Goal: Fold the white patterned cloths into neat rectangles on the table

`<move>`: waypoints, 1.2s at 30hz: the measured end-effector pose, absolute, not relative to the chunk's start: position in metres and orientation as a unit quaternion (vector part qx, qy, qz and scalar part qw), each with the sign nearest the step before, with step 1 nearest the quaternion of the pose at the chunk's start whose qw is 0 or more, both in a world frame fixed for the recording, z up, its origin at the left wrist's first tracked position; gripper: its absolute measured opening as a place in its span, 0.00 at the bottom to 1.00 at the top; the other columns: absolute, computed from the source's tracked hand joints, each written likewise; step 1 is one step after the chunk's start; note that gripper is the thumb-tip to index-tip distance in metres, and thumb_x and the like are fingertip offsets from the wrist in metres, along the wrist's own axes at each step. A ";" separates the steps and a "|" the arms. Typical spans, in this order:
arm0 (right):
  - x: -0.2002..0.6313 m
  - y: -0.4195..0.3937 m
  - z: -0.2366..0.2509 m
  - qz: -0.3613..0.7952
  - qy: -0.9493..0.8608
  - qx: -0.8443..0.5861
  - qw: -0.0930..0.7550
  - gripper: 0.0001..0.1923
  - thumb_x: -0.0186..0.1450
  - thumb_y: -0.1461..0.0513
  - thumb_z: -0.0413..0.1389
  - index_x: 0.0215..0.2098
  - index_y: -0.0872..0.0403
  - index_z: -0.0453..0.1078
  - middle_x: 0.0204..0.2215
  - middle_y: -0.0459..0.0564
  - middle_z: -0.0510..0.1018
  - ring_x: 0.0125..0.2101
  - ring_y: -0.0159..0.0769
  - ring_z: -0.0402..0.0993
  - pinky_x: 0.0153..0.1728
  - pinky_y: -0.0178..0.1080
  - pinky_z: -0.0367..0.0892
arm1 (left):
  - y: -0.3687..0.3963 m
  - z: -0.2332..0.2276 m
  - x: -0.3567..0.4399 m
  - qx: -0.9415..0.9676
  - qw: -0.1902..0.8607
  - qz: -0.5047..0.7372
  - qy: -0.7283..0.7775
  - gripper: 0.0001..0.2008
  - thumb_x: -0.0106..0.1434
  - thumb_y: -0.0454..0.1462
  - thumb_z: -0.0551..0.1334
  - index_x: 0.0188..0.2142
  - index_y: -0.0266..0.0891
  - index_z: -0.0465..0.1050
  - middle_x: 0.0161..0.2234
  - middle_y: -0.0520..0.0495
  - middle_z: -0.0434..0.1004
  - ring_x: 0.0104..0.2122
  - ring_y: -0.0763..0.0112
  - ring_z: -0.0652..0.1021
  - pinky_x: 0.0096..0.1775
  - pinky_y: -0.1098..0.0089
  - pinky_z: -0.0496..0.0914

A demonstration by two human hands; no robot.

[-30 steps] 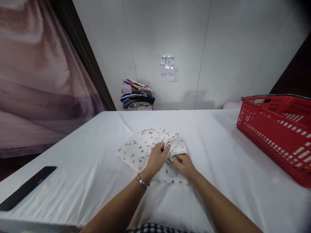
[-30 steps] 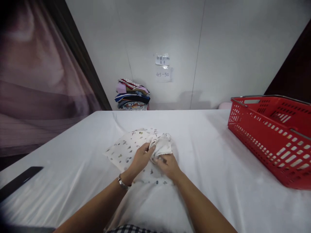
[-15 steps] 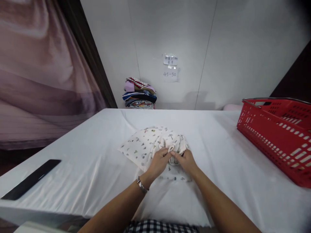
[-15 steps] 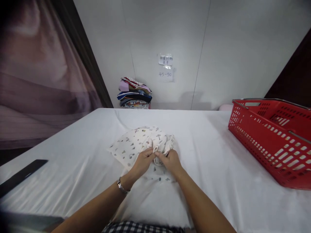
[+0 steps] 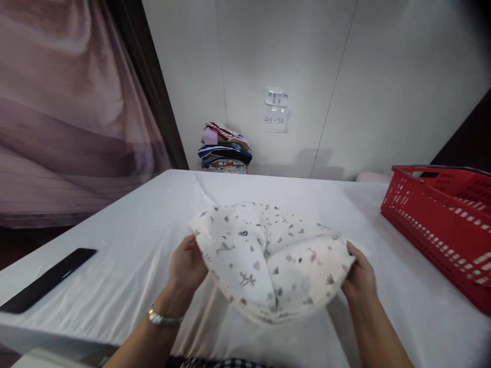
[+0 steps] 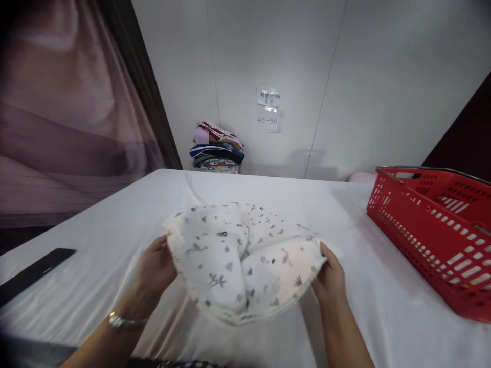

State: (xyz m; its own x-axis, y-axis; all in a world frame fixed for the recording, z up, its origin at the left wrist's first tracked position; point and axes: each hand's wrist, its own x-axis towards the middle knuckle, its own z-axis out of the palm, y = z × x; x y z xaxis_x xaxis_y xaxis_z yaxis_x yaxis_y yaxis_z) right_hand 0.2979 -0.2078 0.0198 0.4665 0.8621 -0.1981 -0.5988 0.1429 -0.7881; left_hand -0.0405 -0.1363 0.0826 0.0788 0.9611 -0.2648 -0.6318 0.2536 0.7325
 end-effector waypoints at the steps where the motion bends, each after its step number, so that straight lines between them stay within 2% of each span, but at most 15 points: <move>1: 0.304 -0.218 0.016 0.481 -0.143 -0.452 0.737 0.09 0.54 0.55 0.58 0.32 0.47 0.75 0.38 0.49 0.80 0.44 0.51 0.75 0.47 0.53 0.71 | -0.141 0.087 -0.050 0.199 0.690 0.579 0.385 0.15 0.56 0.36 0.54 0.40 0.36 0.74 0.32 0.43 0.80 0.43 0.52 0.78 0.44 0.52 0.74; 6: 0.318 -0.246 0.000 0.503 -0.145 -0.529 0.667 0.07 0.52 0.54 0.58 0.25 0.45 0.75 0.33 0.53 0.81 0.40 0.52 0.77 0.43 0.52 0.73 | -0.151 0.089 -0.077 0.152 0.623 0.622 0.450 0.13 0.61 0.38 0.52 0.38 0.48 0.75 0.35 0.52 0.81 0.45 0.56 0.77 0.42 0.58 0.76; 9: 0.321 -0.221 0.011 0.541 -0.162 -0.528 0.635 0.08 0.53 0.55 0.59 0.27 0.50 0.76 0.30 0.55 0.81 0.33 0.49 0.78 0.36 0.48 0.75 | -0.121 0.081 -0.082 0.170 0.610 0.606 0.482 0.11 0.61 0.33 0.52 0.33 0.40 0.74 0.32 0.48 0.80 0.38 0.61 0.79 0.38 0.64 0.77; 12: 0.326 -0.157 0.046 0.553 -0.187 -0.517 0.626 0.05 0.57 0.61 0.58 0.27 0.55 0.74 0.25 0.52 0.80 0.24 0.39 0.76 0.28 0.39 0.74 | -0.053 0.092 -0.076 0.195 0.572 0.636 0.480 0.07 0.62 0.30 0.53 0.30 0.36 0.69 0.28 0.48 0.77 0.30 0.70 0.78 0.34 0.71 0.76; 15: 0.337 -0.075 0.108 0.502 -0.250 -0.503 0.658 0.08 0.61 0.68 0.52 0.26 0.61 0.72 0.24 0.53 0.80 0.22 0.32 0.75 0.26 0.33 0.70 | 0.036 0.141 -0.063 0.232 0.528 0.669 0.469 0.05 0.63 0.28 0.53 0.35 0.34 0.67 0.28 0.48 0.75 0.31 0.70 0.77 0.36 0.68 0.75; 18: 0.351 -0.012 0.193 0.413 -0.316 -0.429 0.738 0.18 0.64 0.66 0.44 0.22 0.62 0.70 0.25 0.54 0.80 0.25 0.28 0.76 0.28 0.32 0.66 | 0.111 0.224 -0.053 0.307 0.463 0.717 0.421 0.09 0.68 0.31 0.50 0.45 0.30 0.64 0.39 0.45 0.74 0.38 0.71 0.76 0.42 0.66 0.72; 20: 0.361 0.008 0.248 0.357 -0.348 -0.365 0.786 0.21 0.64 0.61 0.42 0.19 0.57 0.69 0.30 0.51 0.81 0.29 0.24 0.77 0.30 0.32 0.65 | 0.138 0.280 -0.053 0.374 0.418 0.744 0.364 0.13 0.71 0.34 0.45 0.50 0.28 0.60 0.45 0.46 0.71 0.42 0.73 0.74 0.45 0.65 0.69; 21: 0.366 0.012 0.271 0.322 -0.370 -0.328 0.808 0.21 0.64 0.61 0.43 0.17 0.55 0.68 0.32 0.51 0.81 0.30 0.25 0.77 0.31 0.34 0.66 | 0.144 0.304 -0.054 0.391 0.402 0.755 0.341 0.13 0.71 0.37 0.45 0.50 0.32 0.60 0.46 0.48 0.71 0.43 0.74 0.74 0.44 0.66 0.70; 22: 0.370 0.012 0.288 0.294 -0.382 -0.300 0.823 0.22 0.64 0.60 0.40 0.17 0.56 0.68 0.34 0.51 0.81 0.33 0.26 0.77 0.31 0.36 0.65 | 0.147 0.322 -0.056 0.402 0.393 0.758 0.331 0.13 0.71 0.40 0.46 0.50 0.34 0.60 0.47 0.50 0.71 0.44 0.73 0.74 0.43 0.66 0.70; 24: 0.380 0.006 0.303 0.269 -0.406 -0.285 0.825 0.23 0.64 0.61 0.38 0.20 0.57 0.70 0.37 0.51 0.80 0.36 0.29 0.76 0.32 0.39 0.65 | 0.142 0.339 -0.061 0.444 0.388 0.746 0.309 0.15 0.71 0.41 0.46 0.48 0.32 0.61 0.45 0.51 0.72 0.45 0.70 0.73 0.42 0.66 0.69; 26: 0.389 -0.004 0.293 0.275 -0.407 -0.315 0.812 0.18 0.64 0.62 0.43 0.25 0.56 0.72 0.37 0.50 0.81 0.36 0.29 0.77 0.33 0.36 0.65 | 0.133 0.330 -0.065 0.472 0.406 0.732 0.278 0.13 0.71 0.38 0.48 0.44 0.30 0.64 0.41 0.51 0.74 0.44 0.69 0.75 0.42 0.66 0.70; 28: 0.395 -0.015 0.264 0.293 -0.384 -0.360 0.798 0.08 0.62 0.65 0.53 0.28 0.53 0.73 0.34 0.47 0.81 0.31 0.27 0.77 0.30 0.31 0.68 | 0.122 0.298 -0.067 0.465 0.438 0.725 0.260 0.07 0.68 0.35 0.53 0.37 0.35 0.68 0.37 0.50 0.76 0.41 0.71 0.76 0.41 0.68 0.72; 29: 0.397 -0.022 0.243 0.304 -0.368 -0.381 0.792 0.05 0.60 0.67 0.56 0.28 0.52 0.73 0.32 0.45 0.81 0.29 0.27 0.76 0.28 0.29 0.69 | 0.116 0.277 -0.067 0.452 0.456 0.717 0.271 0.07 0.67 0.34 0.54 0.34 0.36 0.69 0.35 0.49 0.76 0.39 0.71 0.77 0.40 0.68 0.74; 32: 0.392 -0.050 0.169 0.346 -0.355 -0.452 0.741 0.06 0.57 0.67 0.59 0.33 0.53 0.73 0.32 0.44 0.80 0.27 0.29 0.75 0.23 0.29 0.73 | 0.096 0.199 -0.072 0.420 0.518 0.656 0.354 0.08 0.66 0.31 0.53 0.34 0.34 0.70 0.33 0.46 0.77 0.32 0.71 0.78 0.34 0.70 0.75; 36: 0.364 -0.106 0.067 0.449 -0.281 -0.537 0.657 0.11 0.54 0.67 0.61 0.36 0.56 0.72 0.32 0.47 0.80 0.27 0.32 0.76 0.24 0.30 0.75 | 0.060 0.090 -0.092 0.365 0.543 0.553 0.516 0.04 0.62 0.31 0.57 0.32 0.31 0.70 0.30 0.43 0.77 0.27 0.72 0.78 0.30 0.73 0.74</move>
